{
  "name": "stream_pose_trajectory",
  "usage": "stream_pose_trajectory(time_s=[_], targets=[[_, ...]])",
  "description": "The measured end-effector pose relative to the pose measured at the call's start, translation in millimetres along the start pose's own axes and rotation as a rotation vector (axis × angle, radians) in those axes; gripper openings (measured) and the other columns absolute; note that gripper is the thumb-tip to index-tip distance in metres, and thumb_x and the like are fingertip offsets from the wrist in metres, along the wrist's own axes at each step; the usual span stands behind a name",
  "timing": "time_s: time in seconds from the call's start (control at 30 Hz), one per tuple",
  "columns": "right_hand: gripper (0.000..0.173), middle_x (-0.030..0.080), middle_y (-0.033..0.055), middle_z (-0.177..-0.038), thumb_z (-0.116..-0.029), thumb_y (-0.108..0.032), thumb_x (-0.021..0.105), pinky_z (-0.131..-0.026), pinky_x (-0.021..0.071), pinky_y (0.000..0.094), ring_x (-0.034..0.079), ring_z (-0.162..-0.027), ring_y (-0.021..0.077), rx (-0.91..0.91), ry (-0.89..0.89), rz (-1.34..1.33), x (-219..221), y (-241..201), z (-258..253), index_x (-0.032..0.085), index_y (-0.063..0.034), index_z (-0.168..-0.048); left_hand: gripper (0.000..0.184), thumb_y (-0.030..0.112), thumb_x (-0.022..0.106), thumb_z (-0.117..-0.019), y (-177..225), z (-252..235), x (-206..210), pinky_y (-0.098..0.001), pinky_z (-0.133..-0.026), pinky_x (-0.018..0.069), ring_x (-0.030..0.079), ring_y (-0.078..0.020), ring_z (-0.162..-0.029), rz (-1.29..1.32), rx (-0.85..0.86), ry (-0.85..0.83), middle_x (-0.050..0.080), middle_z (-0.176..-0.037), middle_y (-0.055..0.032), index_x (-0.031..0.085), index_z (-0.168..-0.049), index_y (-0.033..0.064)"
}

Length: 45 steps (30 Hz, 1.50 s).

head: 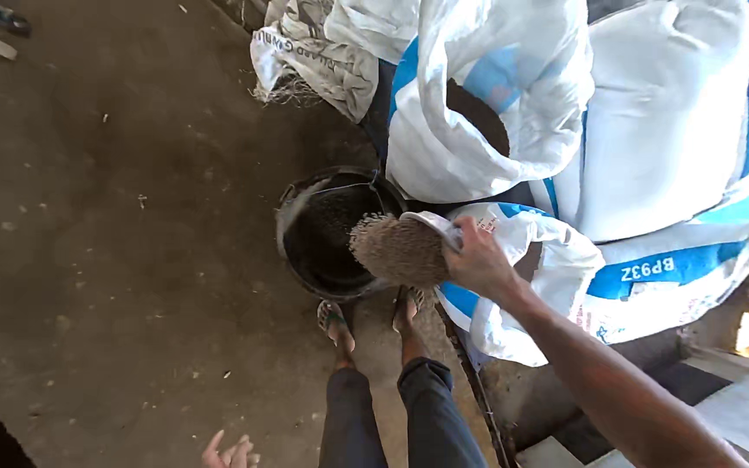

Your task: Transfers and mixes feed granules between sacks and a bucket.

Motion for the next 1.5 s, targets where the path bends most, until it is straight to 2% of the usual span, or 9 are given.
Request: stream_pose_trajectory(time_s=[0.2, 0.33, 0.53, 0.63, 0.8, 1.0, 1.13, 1.27, 1.5], targets=[[0.046, 0.06, 0.031, -0.113, -0.0828, 0.004, 0.07, -0.084, 0.0575, 0.0551, 0.063, -0.105, 0.0485, -0.438, 0.445, 0.083, 76.6, -22.2, 0.9, 0.06, 0.0055, -0.127, 0.062, 0.016, 0.051, -0.1037, 56.1, 16.6, 24.0, -0.0352, -0.071, 0.0587, 0.067, -0.0168, -0.08, -0.011, 0.19, -0.207, 0.061, -0.107, -0.0168, 0.023, -0.156, 0.0013], [0.054, 0.06, 0.0263, -0.112, -0.0691, 0.003, 0.076, -0.088, 0.0569, 0.0482, 0.063, -0.104, 0.0439, -0.764, 0.701, 0.057, 88.5, 4.5, 5.6, 0.062, -0.0014, -0.121, 0.068, 0.023, 0.056, -0.097, 103.3, 43.0, 63.2, -0.0322, -0.074, 0.06, 0.068, -0.012, -0.083, -0.024, 0.375, -0.378, 0.065, -0.1, -0.0079, 0.027, -0.152, -0.0026], [0.045, 0.062, 0.0204, -0.128, -0.0837, -0.001, 0.061, -0.1, 0.055, 0.04, 0.062, -0.12, 0.0272, -0.51, 0.716, -0.157, -27.7, 81.9, 94.4, 0.054, -0.0022, -0.128, 0.109, 0.061, 0.066, -0.0861, 161.6, 88.9, 161.3, -0.0342, -0.08, 0.0597, 0.065, -0.0144, -0.105, -0.067, 0.478, -0.695, 0.062, -0.124, -0.0103, 0.013, -0.158, -0.0002], [0.05, 0.069, 0.0215, -0.12, -0.087, -0.001, 0.052, -0.089, 0.0563, 0.0503, 0.069, -0.105, 0.0328, -0.125, 0.612, -0.022, -78.0, 145.5, 143.3, 0.059, 0.0007, -0.136, 0.126, 0.079, 0.069, -0.0729, 177.7, 118.5, 226.5, -0.0438, -0.09, 0.0583, 0.062, -0.0246, -0.119, -0.199, 0.437, -0.889, 0.059, -0.136, -0.0152, 0.017, -0.16, 0.0041], [0.055, 0.059, 0.0288, -0.136, -0.0913, 0.0, 0.067, -0.105, 0.0467, 0.0618, 0.057, -0.127, 0.0462, 0.369, 0.11, -0.081, -0.8, 258.5, 58.9, 0.053, -0.0003, -0.145, 0.121, 0.067, 0.077, -0.071, 196.7, 165.4, 324.6, -0.0453, -0.09, 0.0586, 0.064, -0.026, -0.117, -0.318, 0.384, -0.917, 0.057, -0.138, -0.018, 0.022, -0.158, 0.0044], [0.03, 0.067, 0.0282, -0.125, -0.0949, -0.014, 0.066, -0.103, 0.045, 0.0644, 0.06, -0.122, 0.0476, 0.222, 0.325, 0.086, 109.5, 352.2, -87.4, 0.071, 0.0017, -0.12, 0.068, 0.022, 0.071, -0.0856, 198.6, 183.6, 382.9, -0.0272, -0.087, 0.0598, 0.07, -0.0067, -0.099, -0.337, 0.469, -0.725, 0.069, -0.113, -0.0096, 0.044, -0.141, -0.0067], [0.042, 0.065, 0.0268, -0.13, -0.0936, -0.028, 0.072, -0.106, 0.0439, 0.0642, 0.058, -0.128, 0.0428, 0.252, 0.233, -0.131, 130.5, 367.6, -131.9, 0.07, 0.0018, -0.123, 0.031, -0.009, 0.049, -0.0811, 193.6, 192.1, 383.2, -0.0159, -0.076, 0.0577, 0.066, 0.0088, -0.079, -0.183, 0.357, -0.638, 0.068, -0.083, 0.0141, 0.055, -0.11, 0.0008], [0.047, 0.056, 0.0277, -0.144, -0.1, -0.021, 0.066, -0.117, 0.0353, 0.0557, 0.05, -0.139, 0.0387, 0.346, -0.143, -0.432, 121.3, 376.9, -140.2, 0.057, 0.0056, -0.139, 0.044, -0.011, 0.048, -0.0784, 187.8, 187.1, 385.7, -0.0155, -0.074, 0.0579, 0.069, 0.0078, -0.079, 0.07, 0.301, -0.699, 0.075, -0.083, 0.0173, 0.07, -0.092, 0.025], [0.038, 0.066, 0.024, -0.13, -0.1019, -0.028, 0.066, -0.111, 0.0411, 0.0564, 0.061, -0.125, 0.0371, 0.154, -0.359, -0.55, 169.9, 402.2, -139.3, 0.068, -0.0022, -0.129, 0.041, -0.008, 0.06, -0.0751, 188.4, 185.0, 387.4, -0.0205, -0.08, 0.059, 0.071, 0.0022, -0.087, 0.085, 0.335, -0.716, 0.077, -0.091, 0.0117, 0.075, -0.096, 0.0236]])
Point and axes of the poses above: each hand's wrist, its own z-axis away from the middle knuckle, its own x-axis out of the palm, y = z × x, the point moved 1 cm from there along -z, towards the middle knuckle
